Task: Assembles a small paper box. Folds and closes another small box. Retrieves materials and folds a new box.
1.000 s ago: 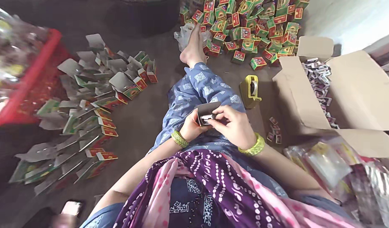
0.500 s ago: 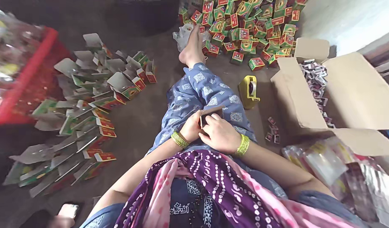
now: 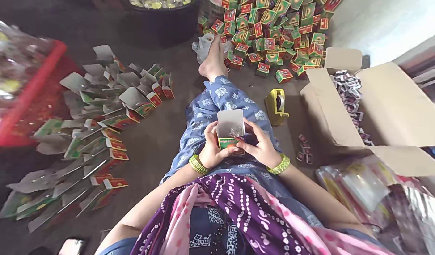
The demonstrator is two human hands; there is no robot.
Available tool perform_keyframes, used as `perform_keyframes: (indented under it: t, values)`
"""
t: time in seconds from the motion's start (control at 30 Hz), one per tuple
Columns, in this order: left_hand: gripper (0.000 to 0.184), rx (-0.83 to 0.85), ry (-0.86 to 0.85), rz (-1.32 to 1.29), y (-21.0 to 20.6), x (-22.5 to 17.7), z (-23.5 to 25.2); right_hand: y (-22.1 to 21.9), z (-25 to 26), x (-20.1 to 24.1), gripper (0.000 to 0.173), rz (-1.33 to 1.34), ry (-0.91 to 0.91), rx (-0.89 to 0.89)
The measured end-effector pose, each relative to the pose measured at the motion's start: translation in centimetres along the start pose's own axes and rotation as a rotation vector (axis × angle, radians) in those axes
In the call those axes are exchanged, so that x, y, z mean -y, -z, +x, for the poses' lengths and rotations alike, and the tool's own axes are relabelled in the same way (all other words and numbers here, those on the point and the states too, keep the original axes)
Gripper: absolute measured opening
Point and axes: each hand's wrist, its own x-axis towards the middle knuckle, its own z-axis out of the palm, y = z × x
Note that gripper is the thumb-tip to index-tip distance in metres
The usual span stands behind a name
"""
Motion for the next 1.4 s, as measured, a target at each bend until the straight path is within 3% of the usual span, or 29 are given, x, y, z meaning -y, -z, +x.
perform_keyframes:
  t: [0.3,0.5,0.6,0.7,0.77,0.87,1.03,1.13,1.27,1.4]
  values:
    - [0.066,0.097,0.045,-0.018,0.4,-0.8,0.1,0.4,0.0,-0.9,0.060,-0.132,0.163,0.128]
    - [0.051,0.214,0.142,-0.099,0.1,-1.1,0.0,0.4,-0.3,-1.2,0.054,-0.134,0.141,0.143]
    - [0.052,0.237,0.182,-0.129,0.0,-1.0,0.2,0.4,-0.2,-0.8,0.033,-0.057,0.133,0.015]
    - [0.069,0.200,0.207,-0.176,-0.1,-0.7,0.2,0.9,0.0,0.1,0.048,0.210,0.089,-0.059]
    - [0.076,0.188,0.190,-0.195,-0.2,-0.3,0.2,1.6,0.1,0.8,0.042,0.293,0.041,-0.012]
    - [0.080,0.204,0.186,-0.158,-0.3,-0.1,0.0,2.0,0.5,1.3,0.022,0.180,0.022,0.064]
    - [0.081,0.241,0.170,-0.145,-0.3,-0.2,0.1,2.5,0.8,2.0,0.021,-0.082,0.073,0.173]
    - [0.084,0.266,0.147,-0.131,-0.3,-0.1,0.1,2.8,1.2,2.2,0.015,-0.095,0.115,0.167]
    - [0.086,0.268,0.140,-0.138,-0.3,0.0,0.1,3.2,1.6,2.4,0.016,-0.121,0.137,0.258]
    - [0.084,0.258,0.162,-0.135,-0.2,0.0,0.1,3.4,1.4,2.6,0.028,-0.245,0.175,0.357]
